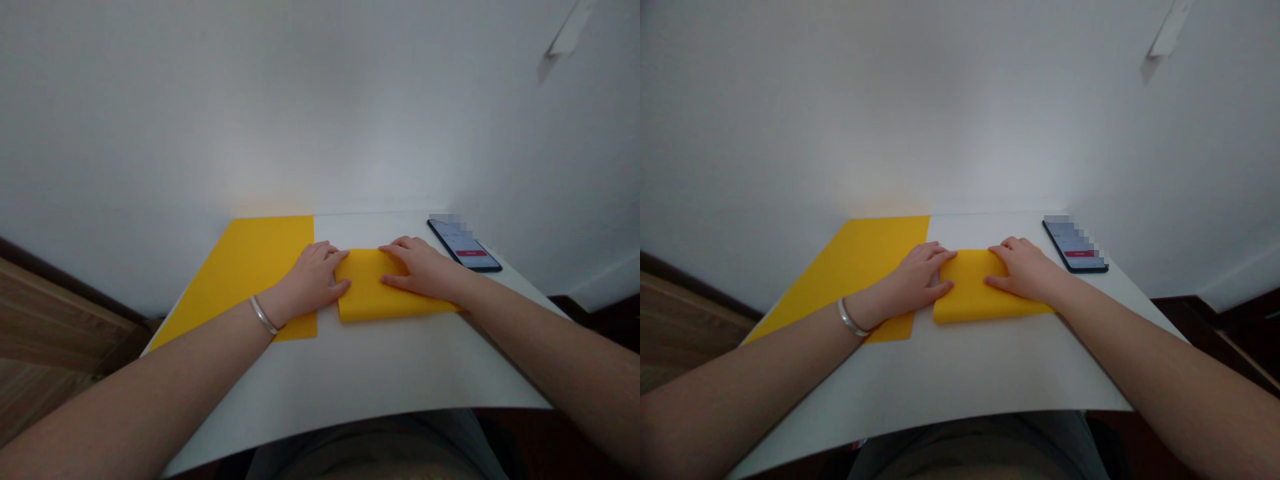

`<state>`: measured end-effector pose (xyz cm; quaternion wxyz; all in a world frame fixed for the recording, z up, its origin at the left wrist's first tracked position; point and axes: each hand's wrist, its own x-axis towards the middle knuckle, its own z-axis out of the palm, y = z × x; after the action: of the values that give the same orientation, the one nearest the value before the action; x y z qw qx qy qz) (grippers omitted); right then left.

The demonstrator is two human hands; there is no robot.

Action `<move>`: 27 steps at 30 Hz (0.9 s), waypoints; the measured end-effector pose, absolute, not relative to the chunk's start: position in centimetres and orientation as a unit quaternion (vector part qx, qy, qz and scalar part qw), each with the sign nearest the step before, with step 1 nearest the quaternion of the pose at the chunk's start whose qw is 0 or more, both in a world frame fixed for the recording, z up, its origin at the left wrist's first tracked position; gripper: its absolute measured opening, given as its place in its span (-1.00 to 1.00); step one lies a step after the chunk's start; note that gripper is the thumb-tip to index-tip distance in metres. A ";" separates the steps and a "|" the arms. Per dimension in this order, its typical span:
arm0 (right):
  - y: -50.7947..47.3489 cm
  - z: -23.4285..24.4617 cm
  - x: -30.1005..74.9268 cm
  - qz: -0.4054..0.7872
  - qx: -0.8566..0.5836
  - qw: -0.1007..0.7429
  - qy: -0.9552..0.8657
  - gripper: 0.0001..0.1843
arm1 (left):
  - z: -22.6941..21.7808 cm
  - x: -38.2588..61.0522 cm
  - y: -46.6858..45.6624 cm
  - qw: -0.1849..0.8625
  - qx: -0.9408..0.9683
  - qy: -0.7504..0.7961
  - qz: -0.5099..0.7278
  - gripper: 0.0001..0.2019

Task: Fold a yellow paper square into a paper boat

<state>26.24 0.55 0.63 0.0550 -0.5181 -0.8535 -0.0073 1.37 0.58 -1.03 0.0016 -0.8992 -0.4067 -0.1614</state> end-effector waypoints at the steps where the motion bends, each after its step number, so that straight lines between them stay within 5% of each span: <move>1: 0.7 0.7 26.1 -0.006 -0.523 0.053 -0.851 -0.28 | -1.1 1.4 0.6 0.000 -0.899 -0.406 -0.164 -0.45; 10: 2.0 -0.2 24.0 0.004 -0.519 0.071 -0.852 -0.28 | -1.1 1.3 0.8 -0.028 -0.902 -0.401 -0.160 -0.43; 22: 2.3 -0.3 23.3 0.099 -0.546 0.212 -0.804 -0.78 | -1.9 1.3 0.8 -0.047 -0.889 -0.407 -0.205 -0.31; 27: 1.6 0.8 23.5 0.124 -0.512 0.229 -0.818 -0.95 | -1.5 1.5 1.0 -0.152 -0.813 -0.464 -0.317 -0.48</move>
<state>23.50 1.64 0.84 0.2294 -0.5125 -0.8182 0.1240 1.50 1.00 -1.49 -0.1522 -0.8129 -0.4643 -0.3168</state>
